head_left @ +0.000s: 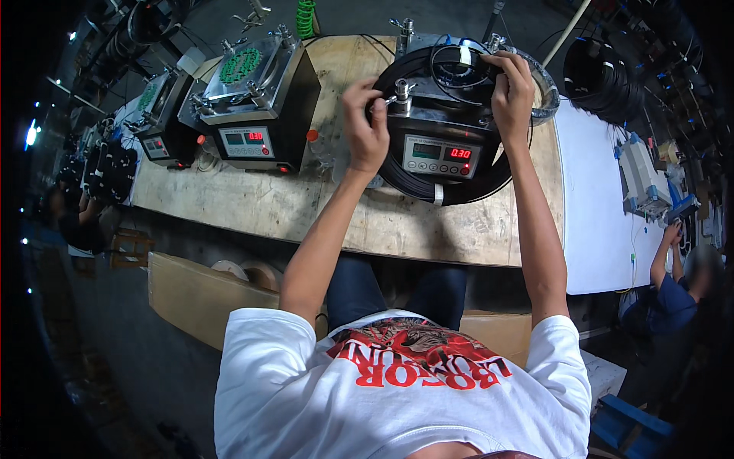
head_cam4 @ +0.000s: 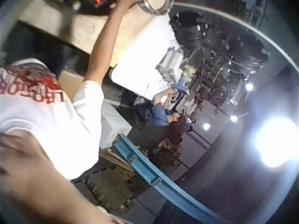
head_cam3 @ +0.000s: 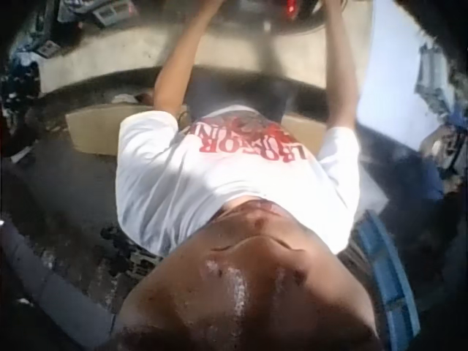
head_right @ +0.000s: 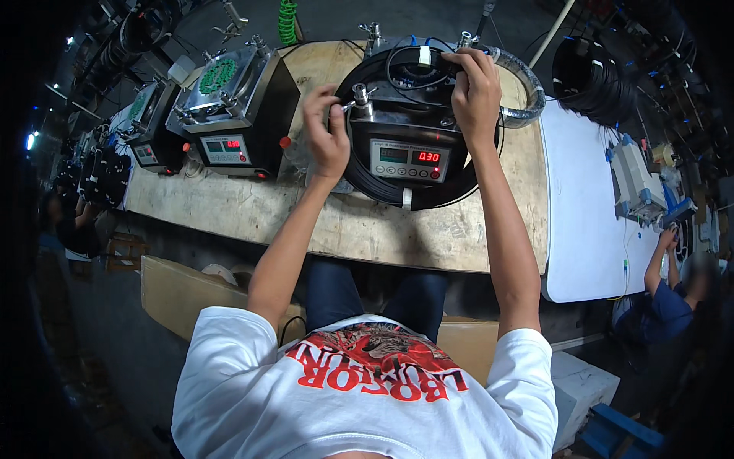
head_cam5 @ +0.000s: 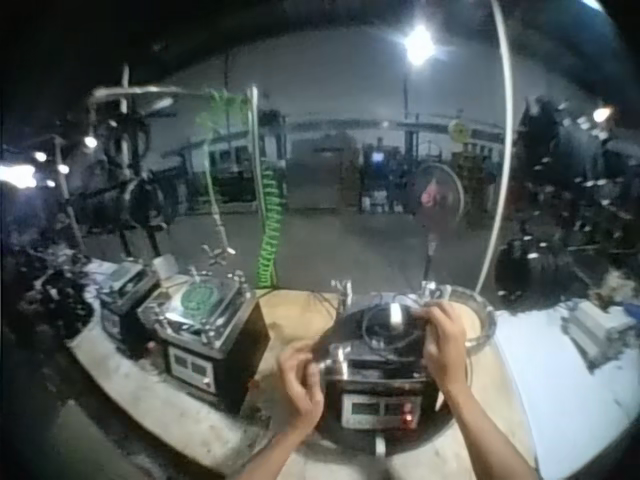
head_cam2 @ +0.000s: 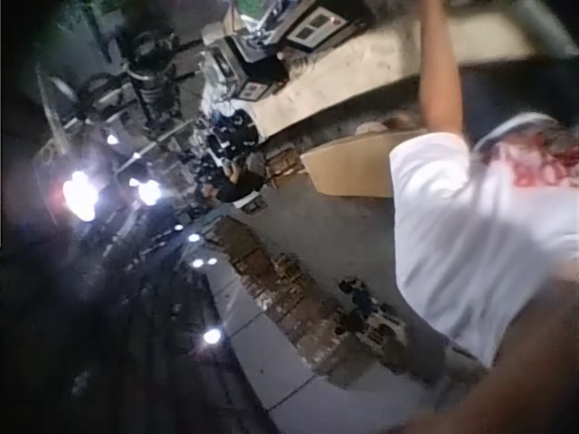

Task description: Assembling and testing a coiled wire bundle using factory testing equipment.

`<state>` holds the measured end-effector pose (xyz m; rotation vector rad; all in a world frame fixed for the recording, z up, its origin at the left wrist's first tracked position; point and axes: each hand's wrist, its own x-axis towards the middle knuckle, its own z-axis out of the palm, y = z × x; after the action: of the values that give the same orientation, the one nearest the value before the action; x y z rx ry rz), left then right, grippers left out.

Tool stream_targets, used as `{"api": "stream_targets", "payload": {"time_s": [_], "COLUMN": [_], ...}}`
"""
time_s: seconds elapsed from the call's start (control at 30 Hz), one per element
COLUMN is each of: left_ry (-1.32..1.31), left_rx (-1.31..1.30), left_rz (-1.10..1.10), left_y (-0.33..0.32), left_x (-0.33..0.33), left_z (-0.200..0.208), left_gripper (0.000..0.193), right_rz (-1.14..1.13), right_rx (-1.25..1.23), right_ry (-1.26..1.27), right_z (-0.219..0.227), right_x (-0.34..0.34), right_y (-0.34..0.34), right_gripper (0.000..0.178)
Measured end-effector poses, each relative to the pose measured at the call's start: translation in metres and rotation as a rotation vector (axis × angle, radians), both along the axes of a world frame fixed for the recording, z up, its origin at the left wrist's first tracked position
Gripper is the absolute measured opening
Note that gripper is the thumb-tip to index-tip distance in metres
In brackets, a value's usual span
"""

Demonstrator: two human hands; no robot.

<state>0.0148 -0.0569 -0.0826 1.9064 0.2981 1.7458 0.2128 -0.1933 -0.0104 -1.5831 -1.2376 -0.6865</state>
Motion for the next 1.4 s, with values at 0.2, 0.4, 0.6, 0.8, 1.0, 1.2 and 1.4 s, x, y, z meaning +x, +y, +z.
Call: {"api": "stream_targets", "payload": {"time_s": [0.2, 0.4, 0.6, 0.8, 1.0, 1.2, 1.4], "left_ry": [0.221, 0.029, 0.212, 0.081, 0.322, 0.069, 0.256], "left_rx": [0.101, 0.289, 0.080, 0.322, 0.241, 0.315, 0.269], "left_rz": [0.209, 0.243, 0.168, 0.348, 0.302, 0.323, 0.344], "left_y": [0.000, -0.004, -0.001, -0.003, 0.003, -0.005, 0.002], "left_x": [-0.009, -0.001, -0.009, -0.004, -0.010, -0.002, -0.007], "left_z": [-0.015, -0.003, -0.016, -0.007, -0.021, -0.006, -0.023], "left_gripper": [0.010, 0.011, 0.018, 0.015, 0.020, 0.018, 0.021], "right_rz": [0.008, 0.010, 0.008, 0.004, -0.138, -0.298, -0.237], "right_rx": [-0.001, -0.001, -0.012, 0.001, 0.006, 0.006, 0.016], "right_ry": [-0.003, 0.029, 0.030, 0.006, -0.137, -0.008, 0.163], "right_z": [0.001, 0.002, 0.002, 0.001, 0.002, -0.024, -0.046], "right_x": [-0.003, -0.004, -0.003, -0.002, -0.005, -0.012, -0.040], "right_y": [0.001, 0.000, 0.001, 0.000, 0.002, -0.010, -0.033], "right_gripper": [0.032, 0.032, 0.031, 0.031, 0.033, 0.033, 0.040]}}
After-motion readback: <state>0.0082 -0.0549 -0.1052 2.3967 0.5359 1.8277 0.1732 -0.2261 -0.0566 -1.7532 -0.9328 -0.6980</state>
